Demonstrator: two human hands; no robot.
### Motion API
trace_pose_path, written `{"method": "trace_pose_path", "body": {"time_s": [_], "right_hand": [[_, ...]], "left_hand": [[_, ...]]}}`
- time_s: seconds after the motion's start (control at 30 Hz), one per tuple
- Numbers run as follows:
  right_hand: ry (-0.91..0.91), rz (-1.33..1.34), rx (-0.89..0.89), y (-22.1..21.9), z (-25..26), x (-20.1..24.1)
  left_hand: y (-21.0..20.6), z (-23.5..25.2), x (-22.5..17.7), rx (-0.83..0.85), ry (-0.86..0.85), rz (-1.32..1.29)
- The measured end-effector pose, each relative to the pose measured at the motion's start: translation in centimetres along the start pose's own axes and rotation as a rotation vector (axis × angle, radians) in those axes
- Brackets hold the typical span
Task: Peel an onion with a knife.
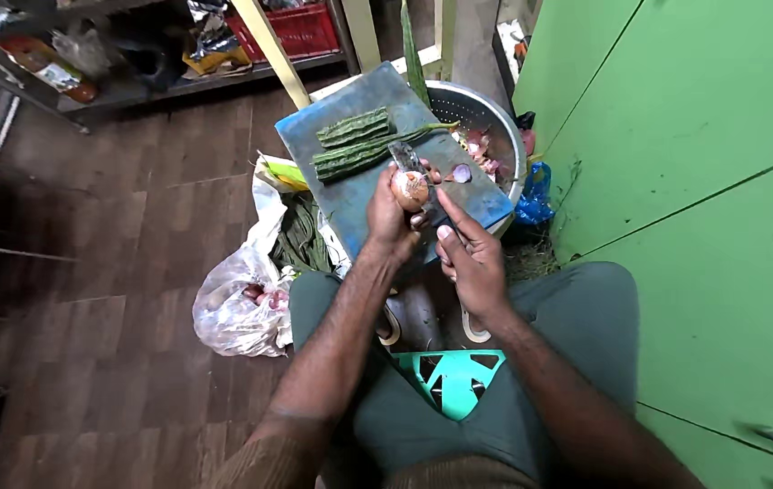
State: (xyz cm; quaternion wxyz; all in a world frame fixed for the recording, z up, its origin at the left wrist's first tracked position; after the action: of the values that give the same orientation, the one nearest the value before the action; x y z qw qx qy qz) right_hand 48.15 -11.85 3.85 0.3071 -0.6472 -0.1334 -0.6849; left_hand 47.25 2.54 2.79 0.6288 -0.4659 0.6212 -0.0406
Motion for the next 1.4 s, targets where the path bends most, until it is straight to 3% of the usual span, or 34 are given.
{"method": "trace_pose_path", "body": {"time_s": [0.33,0.67,0.77,0.93,1.03,1.17,1.23,1.3,1.4], "right_hand": [[-0.086,0.144,0.018,-1.6,0.3,-0.6],[-0.189,0.336,-0.047,-1.6,1.5,-1.1],[-0.254,0.393,-0.052,-1.5,1.0,-1.3],[-0.298,0.484,-0.109,-1.2,2.2,-0.9],[-0.22,0.256,-0.118,0.7,3.1,-0.5],[0.012,-0.728,-0.027,5.1,5.5,0.3],[0.039,-1.047,-0.038,6.7,6.5,0.6],[0.06,-1.16,-0.042,7.7,7.4,1.1],[0.155,-1.122,-0.08,8.2,8.0,1.8]], "left_hand": [[0.4,0.9,0.0,-0.158,-0.196,-0.123],[-0.1,1.4,0.4,0.095,-0.346,-0.213],[0.1,1.7,0.2,0.079,-0.4,-0.166],[0.0,0.9,0.5,-0.029,-0.335,-0.097],[0.8,1.3,-0.9,-0.084,-0.313,-0.111],[3.0,1.7,-3.4,-0.095,-0.243,-0.044],[3.8,1.8,-4.0,-0.117,-0.216,-0.003],[4.3,2.0,-4.3,-0.149,-0.203,0.056],[4.8,2.3,-4.3,-0.128,-0.177,0.142]]}}
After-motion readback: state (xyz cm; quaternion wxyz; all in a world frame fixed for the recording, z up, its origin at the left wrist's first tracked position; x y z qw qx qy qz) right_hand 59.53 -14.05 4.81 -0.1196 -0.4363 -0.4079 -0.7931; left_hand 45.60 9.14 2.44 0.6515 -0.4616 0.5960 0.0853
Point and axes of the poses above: each hand's wrist, its own z-axis towards the middle knuckle, its own y-axis out of the back of the hand, x = y × z, the point moved 6 cm from there along z, towards the middle knuckle, and after that the axes turned 7 degrees about -x, right-handed, at the moved point
